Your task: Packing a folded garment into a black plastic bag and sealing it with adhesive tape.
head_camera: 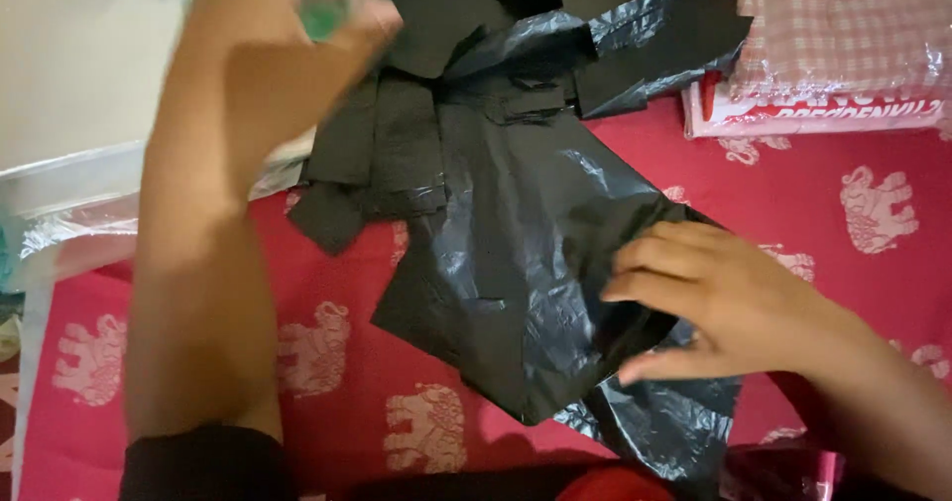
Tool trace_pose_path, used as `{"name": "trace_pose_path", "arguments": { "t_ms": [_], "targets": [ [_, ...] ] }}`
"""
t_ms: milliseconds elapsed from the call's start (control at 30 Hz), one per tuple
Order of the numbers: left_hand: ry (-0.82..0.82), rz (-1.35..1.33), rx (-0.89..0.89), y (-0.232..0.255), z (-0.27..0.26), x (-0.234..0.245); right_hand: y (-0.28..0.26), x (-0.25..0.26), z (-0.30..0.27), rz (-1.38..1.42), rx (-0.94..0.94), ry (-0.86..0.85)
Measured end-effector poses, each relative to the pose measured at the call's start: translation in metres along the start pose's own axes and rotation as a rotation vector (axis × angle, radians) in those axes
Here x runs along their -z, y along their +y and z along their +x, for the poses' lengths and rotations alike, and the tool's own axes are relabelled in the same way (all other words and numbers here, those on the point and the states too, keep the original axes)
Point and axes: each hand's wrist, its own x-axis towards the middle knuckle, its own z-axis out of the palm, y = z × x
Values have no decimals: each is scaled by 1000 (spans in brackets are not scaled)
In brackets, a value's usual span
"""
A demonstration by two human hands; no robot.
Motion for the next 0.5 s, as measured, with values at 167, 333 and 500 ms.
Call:
{"name": "trace_pose_path", "arguments": {
  "t_ms": [167, 333, 500],
  "targets": [
    [-923, 269, 480, 52, -31, -20, 1, -26, -2, -151, 114, -169],
    [-890, 239, 518, 21, -133, -54, -7, -26, 8, -186, 215, -90],
    [-746, 152, 612, 28, -157, -45, 15, -14, -28, 95, 42, 122]
  ]
}}
